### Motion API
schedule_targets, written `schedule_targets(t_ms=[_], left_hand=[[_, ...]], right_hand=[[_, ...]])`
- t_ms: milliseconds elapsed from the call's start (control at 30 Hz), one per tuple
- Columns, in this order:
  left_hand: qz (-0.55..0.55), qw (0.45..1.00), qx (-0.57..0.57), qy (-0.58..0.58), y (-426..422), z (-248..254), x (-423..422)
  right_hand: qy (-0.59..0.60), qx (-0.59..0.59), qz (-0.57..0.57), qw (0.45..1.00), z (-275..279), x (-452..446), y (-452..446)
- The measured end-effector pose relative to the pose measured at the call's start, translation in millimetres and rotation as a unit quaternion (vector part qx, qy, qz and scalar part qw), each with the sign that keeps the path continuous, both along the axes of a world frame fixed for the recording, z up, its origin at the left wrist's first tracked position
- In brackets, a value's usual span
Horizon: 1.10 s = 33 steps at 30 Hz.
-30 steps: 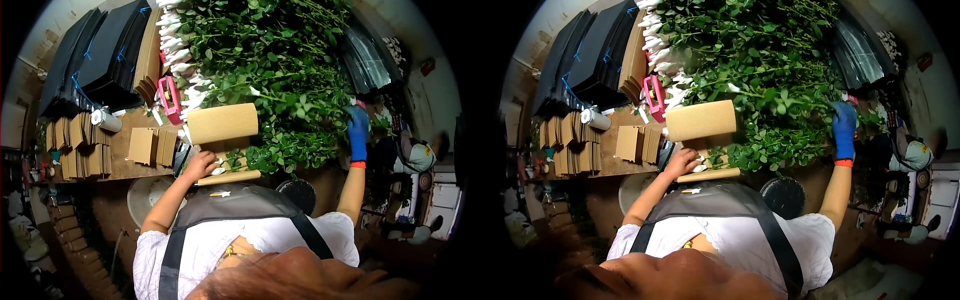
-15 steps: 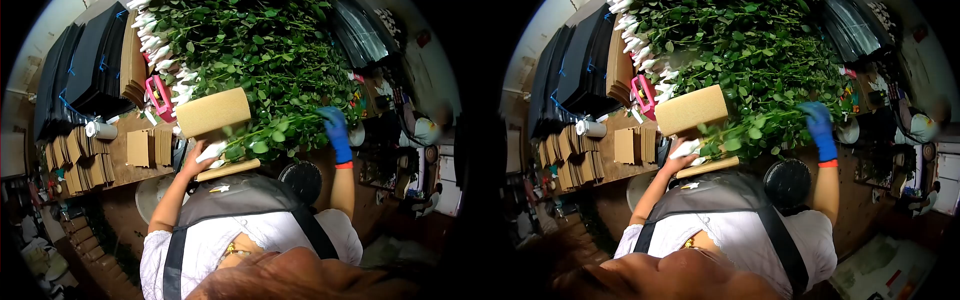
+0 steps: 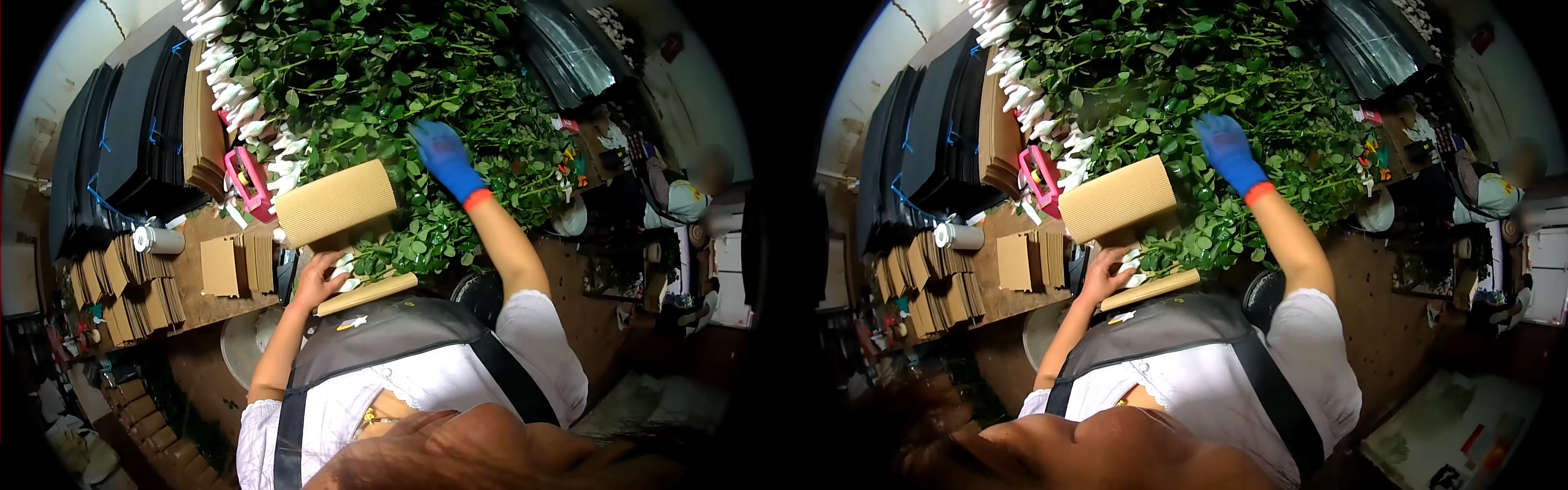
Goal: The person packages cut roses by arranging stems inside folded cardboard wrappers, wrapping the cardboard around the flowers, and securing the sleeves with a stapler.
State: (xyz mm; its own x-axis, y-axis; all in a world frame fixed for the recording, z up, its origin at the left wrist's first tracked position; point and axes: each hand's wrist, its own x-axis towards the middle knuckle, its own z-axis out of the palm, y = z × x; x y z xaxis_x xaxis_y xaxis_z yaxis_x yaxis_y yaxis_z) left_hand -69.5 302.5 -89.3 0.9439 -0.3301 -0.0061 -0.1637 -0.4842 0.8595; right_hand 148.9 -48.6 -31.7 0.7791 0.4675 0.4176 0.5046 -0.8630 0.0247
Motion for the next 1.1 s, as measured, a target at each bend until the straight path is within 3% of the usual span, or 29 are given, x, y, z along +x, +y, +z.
schedule_targets(t_ms=[67, 167, 233, 267, 300, 400, 500, 567, 667, 700, 733, 800, 867, 933, 1000, 1033, 1100], left_hand=[[-0.006, 1.000, 0.010, -0.018, 0.3, 3.2, 0.6], [0.006, 0.996, 0.042, -0.082, 1.8, -5.0, 1.9], [0.025, 0.993, 0.061, -0.094, 1.8, -12.6, 3.3], [0.034, 0.992, 0.069, -0.097, 0.3, -15.7, 2.9], [0.051, 0.993, 0.057, -0.093, -3.0, -15.9, 1.8], [0.074, 0.992, 0.019, -0.097, -8.2, -9.5, 0.8], [0.083, 0.996, 0.024, -0.033, -8.8, -1.6, 2.8], [0.084, 0.995, 0.033, 0.052, -7.7, 1.0, 2.0], [0.116, 0.993, -0.010, -0.031, -1.6, -49.1, -4.1], [0.127, 0.992, 0.016, -0.016, -3.1, -31.0, -1.6], [0.140, 0.989, -0.047, 0.015, 0.7, -65.4, -2.4], [0.138, 0.990, -0.015, 0.018, -1.1, -36.7, -2.3], [0.129, 0.991, -0.030, 0.002, -3.2, -31.6, -1.3], [0.110, 0.993, -0.027, -0.043, -4.4, -22.7, 3.0], [0.096, 0.995, 0.015, 0.001, -0.6, -26.9, 1.7], [0.085, 0.996, 0.017, 0.020, -0.4, -26.6, 3.0], [0.073, 0.997, 0.018, -0.009, -0.7, -33.1, 3.6]], right_hand=[[-0.022, -0.119, -0.055, 0.991, -35.7, 30.9, 9.9], [0.150, -0.100, -0.101, 0.978, 10.2, 48.0, 26.3], [0.032, -0.005, -0.101, 0.994, 71.4, 31.6, 24.7], [-0.129, 0.028, -0.036, 0.991, 92.1, 23.3, 13.2], [-0.164, 0.016, 0.001, 0.986, 121.3, 15.8, 9.7], [-0.024, 0.007, 0.049, 0.998, 144.3, -3.4, -12.6], [-0.034, 0.126, 0.073, 0.989, 181.5, -33.7, -35.9], [0.057, 0.158, 0.074, 0.983, 168.4, -66.1, -42.7], [0.214, 0.183, 0.148, 0.948, 136.5, -107.9, -21.1], [0.244, 0.124, 0.131, 0.953, 116.0, -119.8, -17.0], [0.273, 0.065, 0.113, 0.953, 88.0, -127.8, -16.0], [0.226, 0.005, 0.056, 0.973, 16.9, -134.9, -20.2], [0.270, -0.035, 0.006, 0.962, -34.9, -142.1, -13.2], [0.316, -0.072, -0.014, 0.946, -42.1, -141.9, -10.2], [0.362, -0.105, 0.000, 0.926, -40.5, -131.1, -13.1], [0.413, -0.166, -0.026, 0.895, 0.6, -119.4, -4.0], [0.379, -0.132, -0.054, 0.914, 39.9, -90.8, -1.6]])
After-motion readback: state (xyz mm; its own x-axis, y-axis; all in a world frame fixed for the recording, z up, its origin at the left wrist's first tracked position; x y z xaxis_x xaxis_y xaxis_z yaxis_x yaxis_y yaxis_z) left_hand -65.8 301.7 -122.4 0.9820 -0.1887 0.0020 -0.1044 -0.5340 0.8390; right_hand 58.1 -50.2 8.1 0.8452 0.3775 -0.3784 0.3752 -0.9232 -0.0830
